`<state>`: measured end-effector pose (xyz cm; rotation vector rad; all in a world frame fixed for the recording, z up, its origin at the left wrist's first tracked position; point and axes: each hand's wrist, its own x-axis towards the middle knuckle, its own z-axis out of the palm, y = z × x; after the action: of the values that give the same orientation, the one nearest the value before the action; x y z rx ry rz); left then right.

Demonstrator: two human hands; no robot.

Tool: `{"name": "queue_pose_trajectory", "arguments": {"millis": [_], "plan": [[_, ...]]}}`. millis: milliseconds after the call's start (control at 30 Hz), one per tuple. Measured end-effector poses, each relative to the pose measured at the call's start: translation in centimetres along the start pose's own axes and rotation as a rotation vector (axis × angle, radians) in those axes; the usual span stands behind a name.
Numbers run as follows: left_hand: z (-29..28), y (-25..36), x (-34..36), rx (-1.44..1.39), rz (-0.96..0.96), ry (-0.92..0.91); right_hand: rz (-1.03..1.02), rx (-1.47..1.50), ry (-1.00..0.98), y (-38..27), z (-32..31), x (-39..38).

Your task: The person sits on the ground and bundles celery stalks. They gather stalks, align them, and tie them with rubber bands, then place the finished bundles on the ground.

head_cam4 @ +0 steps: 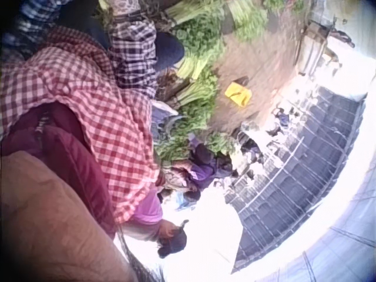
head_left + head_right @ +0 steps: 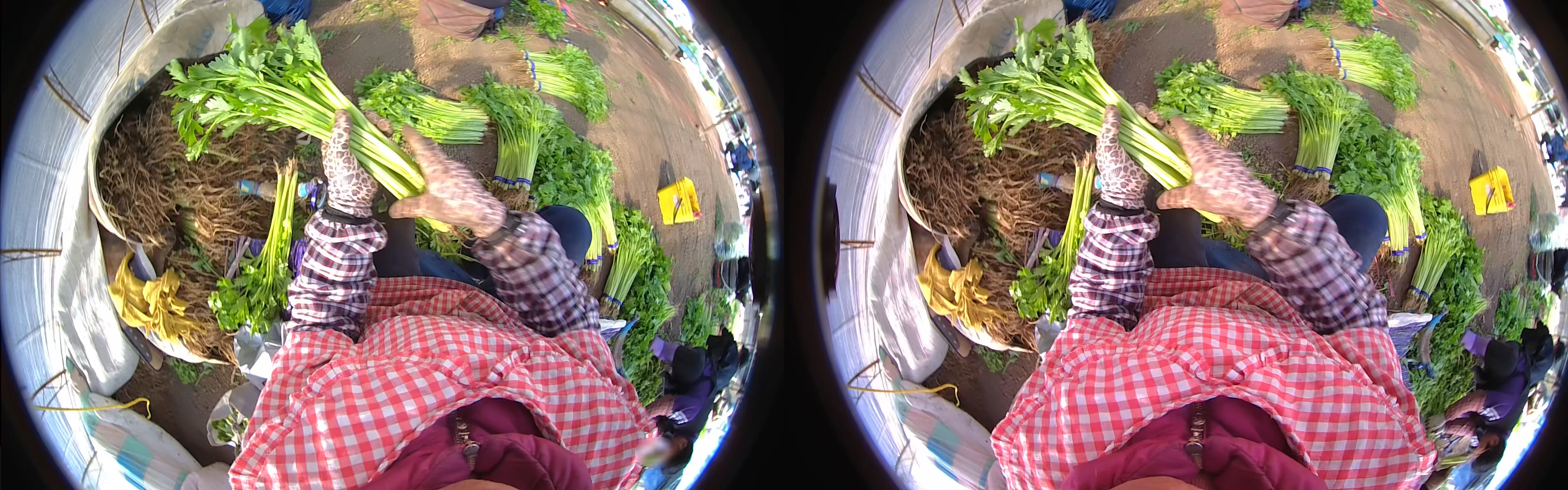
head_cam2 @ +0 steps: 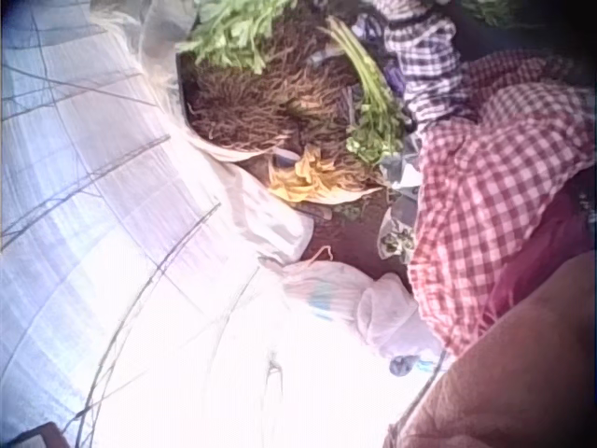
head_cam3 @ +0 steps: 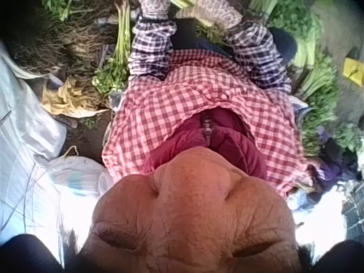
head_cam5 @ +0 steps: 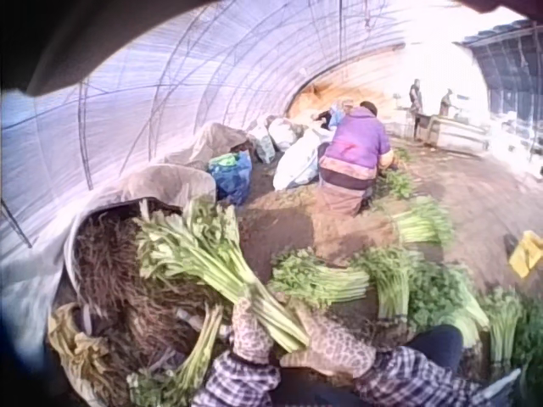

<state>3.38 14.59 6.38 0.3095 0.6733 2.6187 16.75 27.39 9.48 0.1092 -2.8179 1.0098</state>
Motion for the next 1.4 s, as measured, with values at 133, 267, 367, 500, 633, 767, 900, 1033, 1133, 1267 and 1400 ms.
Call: {"name": "queue_pose_trajectory", "arguments": {"millis": [133, 267, 367, 500, 633, 767, 900, 1033, 1133, 1267, 1400], "plan": [[1.7, -1.9, 1.2, -0.336, -0.235, -0.214, 0.248, 0.896, 0.185, -0.4, 2.5, 2.0], [0.3, -2.9, 2.4, -0.13, -0.198, -0.24, 0.282, -0.043, 0.2, 3.3, -1.4, 1.1], [-2.1, -1.2, 1.7, 0.265, -0.223, 0.14, 0.407, -0.363, 0.229, 6.0, -7.9, 0.2], [-1.1, -1.4, 0.3, 0.924, 0.438, 0.094, 0.31, -0.792, -0.026, 6.1, -13.6, -0.9], [5.5, -5.9, 1.2, 1.749, 0.948, -0.632, 0.067, -0.985, -0.14, 5.6, -14.7, -1.5], [9.8, -10.8, 1.4, 1.658, 0.202, -0.79, -0.269, -0.959, -0.058, 5.4, -14.8, -3.1], [7.1, -12.1, 0.3, 1.567, 0.043, -0.77, -0.336, -0.872, 0.002, 2.3, -19.3, -4.5], [1.7, -10.1, 1.0, 1.03, -0.325, -0.43, 0.443, -0.869, 0.229, 0.2, -24.9, -5.9], [-0.5, -9.5, 1.1, 0.594, -0.392, -0.39, 0.218, 0.049, 0.646, 2.8, -21.7, -5.8], [-0.1, -9.3, 0.6, 0.531, -0.391, -0.439, 0.055, 0.952, 0.599, 6.2, -9.7, -2.8], [1.5, -9.2, -0.9, 0.835, -0.095, -0.4, 0.04, 0.828, 0.745, 2.1, -3.6, 2.8]]}}
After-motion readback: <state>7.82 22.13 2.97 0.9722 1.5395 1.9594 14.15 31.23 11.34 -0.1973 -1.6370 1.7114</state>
